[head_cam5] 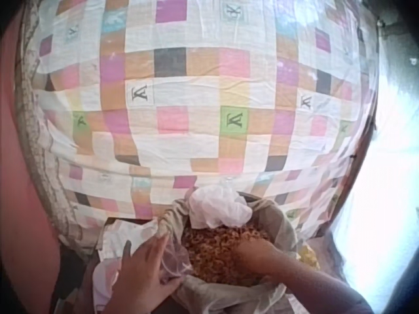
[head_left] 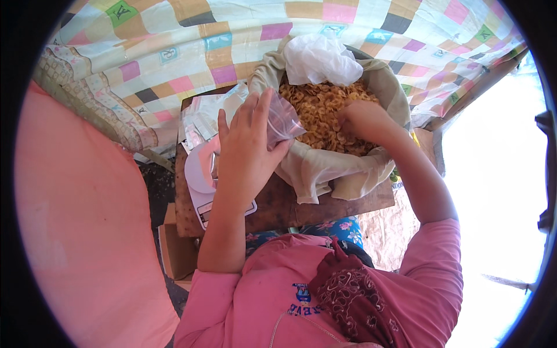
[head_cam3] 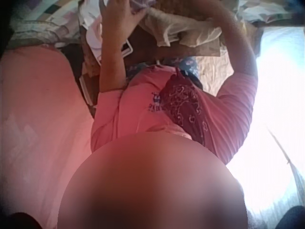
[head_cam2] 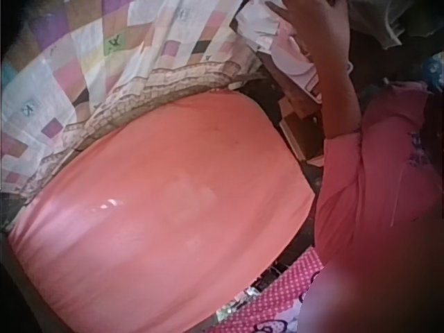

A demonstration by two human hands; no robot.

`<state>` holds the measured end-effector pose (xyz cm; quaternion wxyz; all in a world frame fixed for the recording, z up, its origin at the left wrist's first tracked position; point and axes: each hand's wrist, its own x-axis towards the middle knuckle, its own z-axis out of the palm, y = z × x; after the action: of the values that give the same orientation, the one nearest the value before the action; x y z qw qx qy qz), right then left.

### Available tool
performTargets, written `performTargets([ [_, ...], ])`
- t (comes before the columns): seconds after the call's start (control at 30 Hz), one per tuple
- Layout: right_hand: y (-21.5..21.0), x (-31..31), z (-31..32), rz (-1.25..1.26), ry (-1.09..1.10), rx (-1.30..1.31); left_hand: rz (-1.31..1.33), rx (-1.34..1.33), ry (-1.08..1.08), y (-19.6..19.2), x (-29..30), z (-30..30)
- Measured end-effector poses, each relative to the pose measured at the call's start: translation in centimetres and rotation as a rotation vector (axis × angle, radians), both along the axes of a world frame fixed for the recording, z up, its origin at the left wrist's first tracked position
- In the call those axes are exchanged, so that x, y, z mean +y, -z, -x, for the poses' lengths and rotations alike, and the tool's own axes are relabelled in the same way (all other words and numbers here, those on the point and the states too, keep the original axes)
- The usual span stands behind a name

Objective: The person scoops dried snack pieces from a cloth-lined basket into small clear plastic bags using their hands. They place filled bags on a digital scale to check weight, then continue filling additional bags.

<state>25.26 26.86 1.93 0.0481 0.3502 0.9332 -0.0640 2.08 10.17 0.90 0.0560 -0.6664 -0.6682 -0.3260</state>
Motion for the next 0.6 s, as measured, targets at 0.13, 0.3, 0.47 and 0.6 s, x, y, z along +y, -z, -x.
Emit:
performTargets([
  [0.13, -0.7, 1.6, -1.3, 0.076, 0.066, 0.132, 0.003, -0.031, -0.026, 0.3, 0.4, -0.1],
  [0.3, -0.5, 2.2, -0.7, 0.091, -0.131, 0.217, 0.010, -0.018, -0.054, 0.6, 1.2, -0.6],
  [0.47, 0.1, 2.4, 1.6, 0.094, -0.222, 0.021, -0.009, 0.002, -0.116, -0.3, 2.2, -1.2],
  [0.6, 0.3, 3.1, 4.4, 0.204, -0.262, 0.034, -0.072, 0.081, -0.188, -1.7, 4.1, -1.1],
])
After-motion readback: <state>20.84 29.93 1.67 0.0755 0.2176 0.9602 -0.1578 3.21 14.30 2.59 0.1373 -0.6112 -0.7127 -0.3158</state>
